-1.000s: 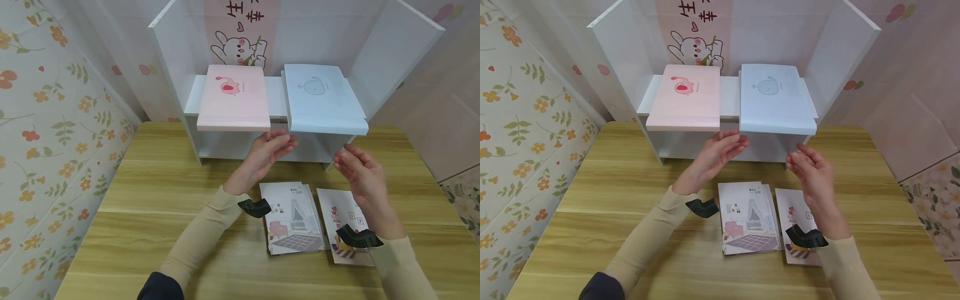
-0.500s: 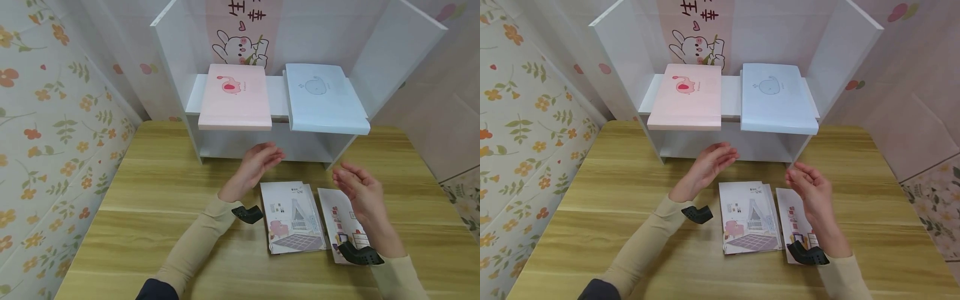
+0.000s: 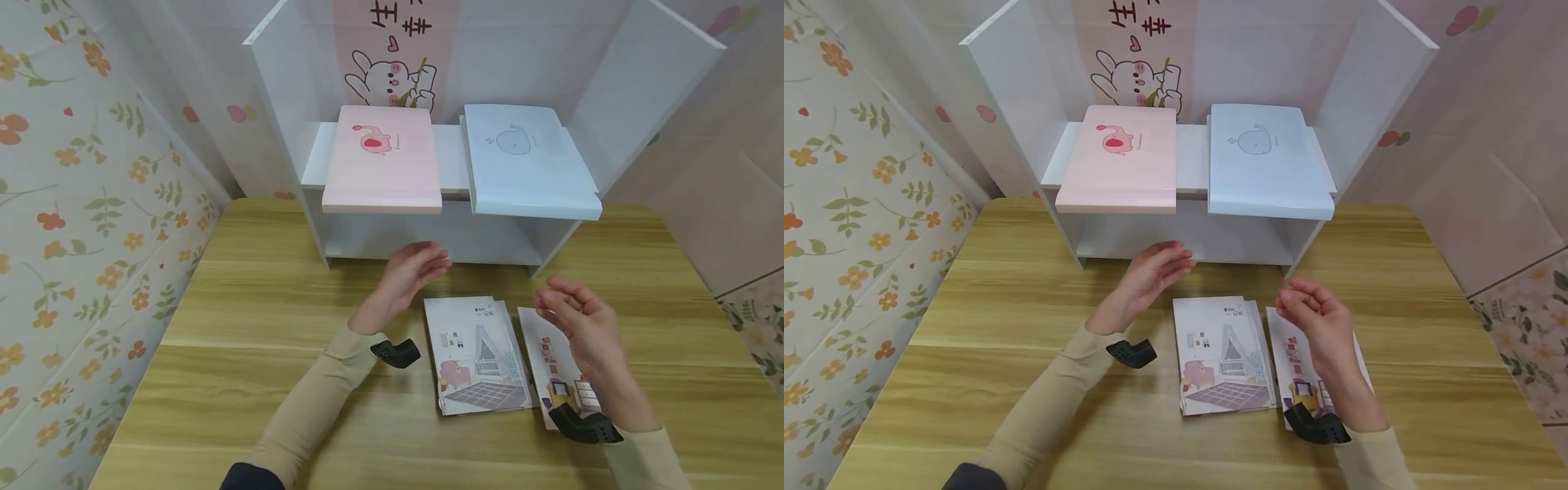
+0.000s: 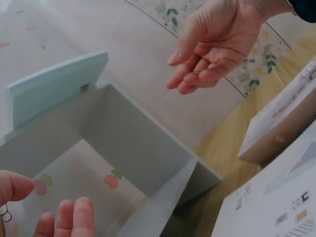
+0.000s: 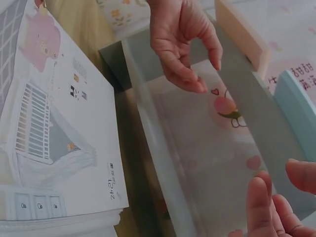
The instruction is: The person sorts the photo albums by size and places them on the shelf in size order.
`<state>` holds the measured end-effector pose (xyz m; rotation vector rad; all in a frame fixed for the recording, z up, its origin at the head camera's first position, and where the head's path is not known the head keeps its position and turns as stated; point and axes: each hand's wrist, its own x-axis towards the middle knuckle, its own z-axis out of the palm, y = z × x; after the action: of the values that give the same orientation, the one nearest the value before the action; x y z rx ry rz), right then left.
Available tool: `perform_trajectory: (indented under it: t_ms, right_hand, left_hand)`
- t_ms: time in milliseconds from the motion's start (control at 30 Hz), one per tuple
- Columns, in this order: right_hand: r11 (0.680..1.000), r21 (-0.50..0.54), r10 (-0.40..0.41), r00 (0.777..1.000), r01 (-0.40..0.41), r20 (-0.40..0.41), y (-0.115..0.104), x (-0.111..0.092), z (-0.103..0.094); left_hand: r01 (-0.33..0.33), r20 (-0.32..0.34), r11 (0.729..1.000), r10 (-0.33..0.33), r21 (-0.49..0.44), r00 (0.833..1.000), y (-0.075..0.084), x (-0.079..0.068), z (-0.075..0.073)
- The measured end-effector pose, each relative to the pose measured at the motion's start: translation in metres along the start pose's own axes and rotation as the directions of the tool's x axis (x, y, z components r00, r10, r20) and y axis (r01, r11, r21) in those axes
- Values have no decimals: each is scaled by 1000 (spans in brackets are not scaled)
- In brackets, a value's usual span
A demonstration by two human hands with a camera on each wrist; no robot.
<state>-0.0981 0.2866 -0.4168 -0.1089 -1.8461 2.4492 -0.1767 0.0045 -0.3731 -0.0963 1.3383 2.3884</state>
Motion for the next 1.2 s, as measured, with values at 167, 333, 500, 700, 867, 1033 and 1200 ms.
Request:
perform_trajectory:
  t_ms: [167,333,500,700,867,1033,1200]
  right_hand:
    - [996,-83,-39,999,41,28,-2,-8,10]
    - [983,-176,-37,997,48,64,-17,-25,34]
    - [905,-424,35,995,7,91,-18,-33,42]
    - [760,-649,100,982,28,159,-19,-33,47]
    - [658,-751,143,971,50,190,-18,-25,48]
    - [644,-764,192,956,46,220,-21,-11,42]
    - [637,-770,239,939,40,246,-24,3,35]
  left_hand:
    - [15,-38,991,-10,135,999,-4,0,-8]
    - [18,-73,959,3,283,997,-10,2,-15]
    - [34,-90,918,2,395,996,-18,4,-22]
    - [17,-96,890,30,455,995,-26,3,-27]
    - [34,-113,855,29,518,993,-32,-4,-32]
    - [94,-125,839,-31,536,992,-39,-10,-38]
    - [118,-98,771,-72,625,993,-45,-16,-43]
